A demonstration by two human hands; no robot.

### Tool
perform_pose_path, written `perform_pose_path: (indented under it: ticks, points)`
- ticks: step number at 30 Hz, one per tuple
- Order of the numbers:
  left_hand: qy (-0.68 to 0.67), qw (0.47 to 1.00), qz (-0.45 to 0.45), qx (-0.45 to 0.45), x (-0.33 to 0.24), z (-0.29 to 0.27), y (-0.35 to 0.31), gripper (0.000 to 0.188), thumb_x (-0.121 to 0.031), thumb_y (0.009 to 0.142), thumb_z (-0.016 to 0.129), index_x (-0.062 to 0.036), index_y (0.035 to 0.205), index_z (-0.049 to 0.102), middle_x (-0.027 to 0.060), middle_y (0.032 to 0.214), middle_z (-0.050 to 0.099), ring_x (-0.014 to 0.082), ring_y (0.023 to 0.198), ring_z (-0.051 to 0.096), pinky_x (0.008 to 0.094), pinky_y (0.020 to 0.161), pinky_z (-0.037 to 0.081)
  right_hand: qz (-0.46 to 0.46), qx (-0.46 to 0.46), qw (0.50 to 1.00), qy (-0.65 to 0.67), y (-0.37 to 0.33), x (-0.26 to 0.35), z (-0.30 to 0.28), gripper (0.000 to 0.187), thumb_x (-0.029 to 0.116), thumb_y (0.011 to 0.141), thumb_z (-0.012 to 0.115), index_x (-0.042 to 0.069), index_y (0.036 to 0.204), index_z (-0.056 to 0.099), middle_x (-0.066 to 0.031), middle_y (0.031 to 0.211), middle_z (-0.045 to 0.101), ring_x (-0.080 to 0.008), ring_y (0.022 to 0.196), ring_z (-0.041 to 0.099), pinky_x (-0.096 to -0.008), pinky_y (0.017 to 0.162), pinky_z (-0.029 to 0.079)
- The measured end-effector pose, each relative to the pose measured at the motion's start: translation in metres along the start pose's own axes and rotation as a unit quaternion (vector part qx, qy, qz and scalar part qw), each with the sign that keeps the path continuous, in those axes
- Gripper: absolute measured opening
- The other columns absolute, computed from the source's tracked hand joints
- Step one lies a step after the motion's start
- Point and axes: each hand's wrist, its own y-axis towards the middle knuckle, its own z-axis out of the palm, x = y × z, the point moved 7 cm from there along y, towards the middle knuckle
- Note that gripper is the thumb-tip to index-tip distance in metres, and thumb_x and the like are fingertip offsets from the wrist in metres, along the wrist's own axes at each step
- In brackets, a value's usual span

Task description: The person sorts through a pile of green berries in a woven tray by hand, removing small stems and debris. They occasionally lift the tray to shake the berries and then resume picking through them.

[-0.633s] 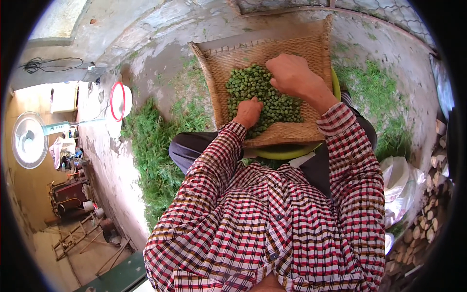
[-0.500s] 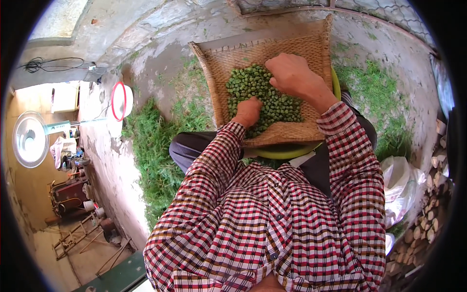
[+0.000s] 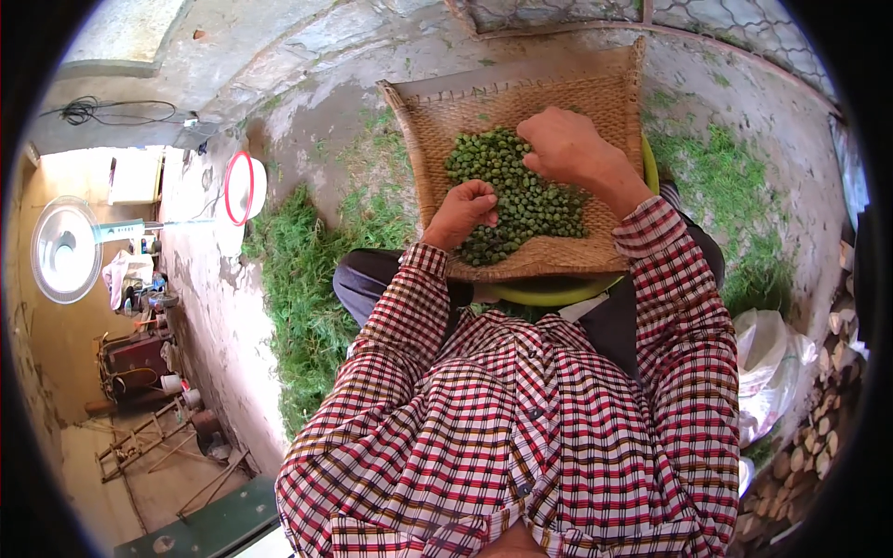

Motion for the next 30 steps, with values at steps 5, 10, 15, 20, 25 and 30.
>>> perform_pose_path:
  ticks: [5, 10, 15, 20, 25, 30]
  points:
    - [-0.147, 0.986, 0.036, 0.065, -0.012, 0.017, -0.002, 0.004, -0.008, 0.087, 0.053, -0.0045, 0.086, 0.051, 0.0028, 0.071, 0.055, 0.0135, 0.061, 0.057, 0.0264, 0.059, 0.049, -0.005, 0.045, 0.999, 0.014, 0.004, 0.004, 0.003, 0.021, 0.018, 0.07, 0.061, 0.0, 0.078, 0.055, -0.0168, 0.078, 0.058, -0.035, 0.079, 0.056, -0.0433, 0.068, 0.045]
    - [-0.201, 0.973, 0.093, 0.058, -0.048, 0.045, -0.01, 0.003, -0.007, 0.087, 0.053, -0.0048, 0.086, 0.051, 0.0031, 0.072, 0.056, 0.014, 0.062, 0.057, 0.0267, 0.059, 0.049, -0.075, 0.038, 0.991, 0.107, 0.008, 0.014, 0.018, 0.028, 0.022, 0.067, 0.064, -0.003, 0.078, 0.056, -0.0163, 0.076, 0.058, -0.0319, 0.072, 0.056, -0.04, 0.063, 0.044]
    - [-0.257, 0.957, 0.129, 0.042, -0.064, 0.052, -0.013, 0.004, -0.008, 0.087, 0.053, -0.0049, 0.085, 0.051, 0.003, 0.071, 0.056, 0.014, 0.063, 0.056, 0.0276, 0.06, 0.049, -0.047, 0.085, 0.968, 0.232, 0.015, 0.011, 0.022, 0.031, 0.021, 0.064, 0.067, -0.004, 0.079, 0.056, -0.0138, 0.07, 0.057, -0.0234, 0.064, 0.056, -0.0341, 0.057, 0.045]
    - [-0.293, 0.943, 0.138, 0.073, -0.065, 0.053, -0.018, 0.004, -0.007, 0.087, 0.053, -0.0052, 0.084, 0.051, 0.0022, 0.069, 0.054, 0.0138, 0.06, 0.054, 0.0289, 0.06, 0.049, -0.06, 0.12, 0.938, 0.318, 0.008, 0.01, 0.022, 0.023, 0.014, 0.066, 0.063, -0.003, 0.079, 0.056, -0.0102, 0.068, 0.058, -0.0163, 0.059, 0.056, -0.0287, 0.051, 0.045]
    - [-0.223, 0.962, 0.145, 0.053, -0.063, 0.038, -0.031, 0.002, -0.004, 0.086, 0.052, -0.0058, 0.085, 0.051, 0.0015, 0.069, 0.053, 0.0131, 0.058, 0.053, 0.029, 0.06, 0.048, -0.016, 0.126, 0.92, 0.371, -0.005, -0.008, 0.024, 0.016, 0.009, 0.07, 0.059, -0.003, 0.079, 0.056, -0.0071, 0.067, 0.057, -0.0126, 0.056, 0.056, -0.0263, 0.048, 0.045]
    - [0.035, 0.973, 0.215, -0.081, -0.069, -0.023, -0.054, 0.007, -0.001, 0.085, 0.052, -0.0035, 0.091, 0.056, 0.0017, 0.075, 0.057, 0.0124, 0.059, 0.055, 0.0251, 0.053, 0.046, 0.044, 0.061, 0.94, 0.333, -0.015, -0.058, 0.047, 0.021, 0.013, 0.07, 0.058, -0.004, 0.084, 0.058, -0.0106, 0.069, 0.06, -0.0187, 0.062, 0.061, -0.0308, 0.053, 0.047]
